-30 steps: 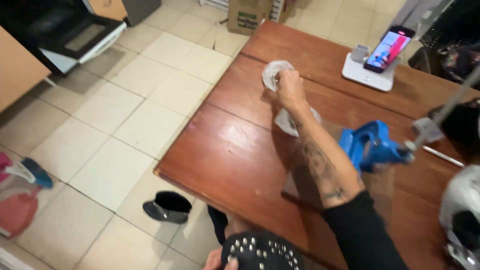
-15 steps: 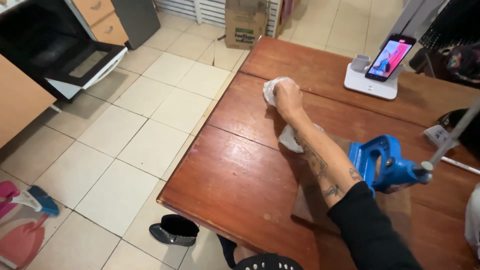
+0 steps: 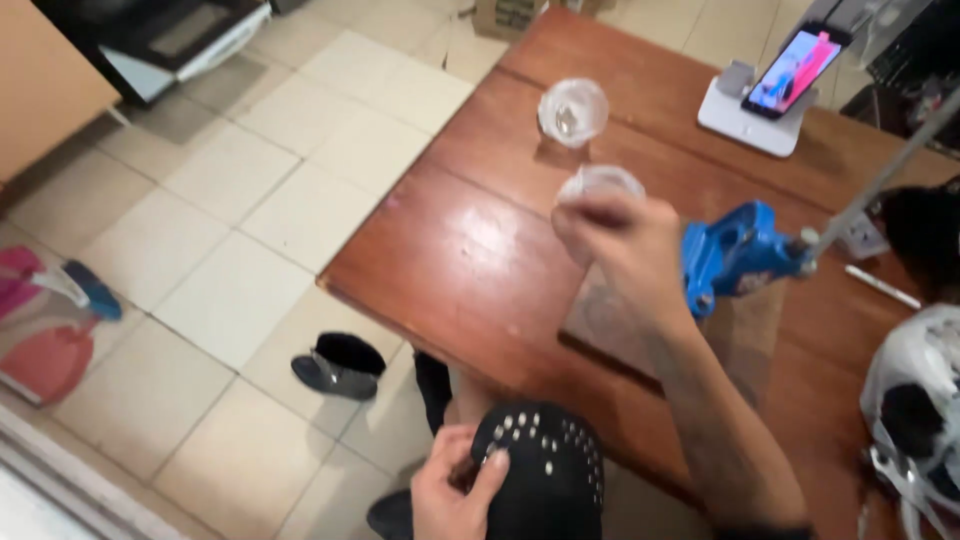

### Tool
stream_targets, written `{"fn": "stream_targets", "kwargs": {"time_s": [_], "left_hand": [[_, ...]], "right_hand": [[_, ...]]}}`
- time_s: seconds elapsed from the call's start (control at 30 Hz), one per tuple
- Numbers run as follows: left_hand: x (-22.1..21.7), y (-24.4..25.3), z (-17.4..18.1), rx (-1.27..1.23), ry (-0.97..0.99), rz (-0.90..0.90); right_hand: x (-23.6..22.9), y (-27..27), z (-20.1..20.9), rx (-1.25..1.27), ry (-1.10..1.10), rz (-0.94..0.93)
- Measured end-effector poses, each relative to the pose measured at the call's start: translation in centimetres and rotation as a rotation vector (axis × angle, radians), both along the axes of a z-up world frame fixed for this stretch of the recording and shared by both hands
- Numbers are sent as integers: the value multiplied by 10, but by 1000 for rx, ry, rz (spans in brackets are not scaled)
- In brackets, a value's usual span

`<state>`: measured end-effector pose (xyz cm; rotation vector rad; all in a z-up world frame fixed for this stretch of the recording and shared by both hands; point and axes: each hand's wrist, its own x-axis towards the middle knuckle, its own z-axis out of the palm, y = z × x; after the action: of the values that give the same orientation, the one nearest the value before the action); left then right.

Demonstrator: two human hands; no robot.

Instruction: Applying metal studs to black leather boots using a hand press machine.

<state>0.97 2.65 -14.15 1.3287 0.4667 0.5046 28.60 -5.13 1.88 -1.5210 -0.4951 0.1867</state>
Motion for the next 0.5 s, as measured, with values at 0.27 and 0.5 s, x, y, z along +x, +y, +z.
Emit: {"fn": "stream_targets", "kwargs": {"time_s": [0.27, 0.5], "left_hand": [[7, -38, 114, 76, 87, -22], [1, -66, 133, 305, -65, -50]], "right_hand": [[-202, -120, -10, -360, -537, -213], [-217, -149, -37, -215, -406, -243]]}}
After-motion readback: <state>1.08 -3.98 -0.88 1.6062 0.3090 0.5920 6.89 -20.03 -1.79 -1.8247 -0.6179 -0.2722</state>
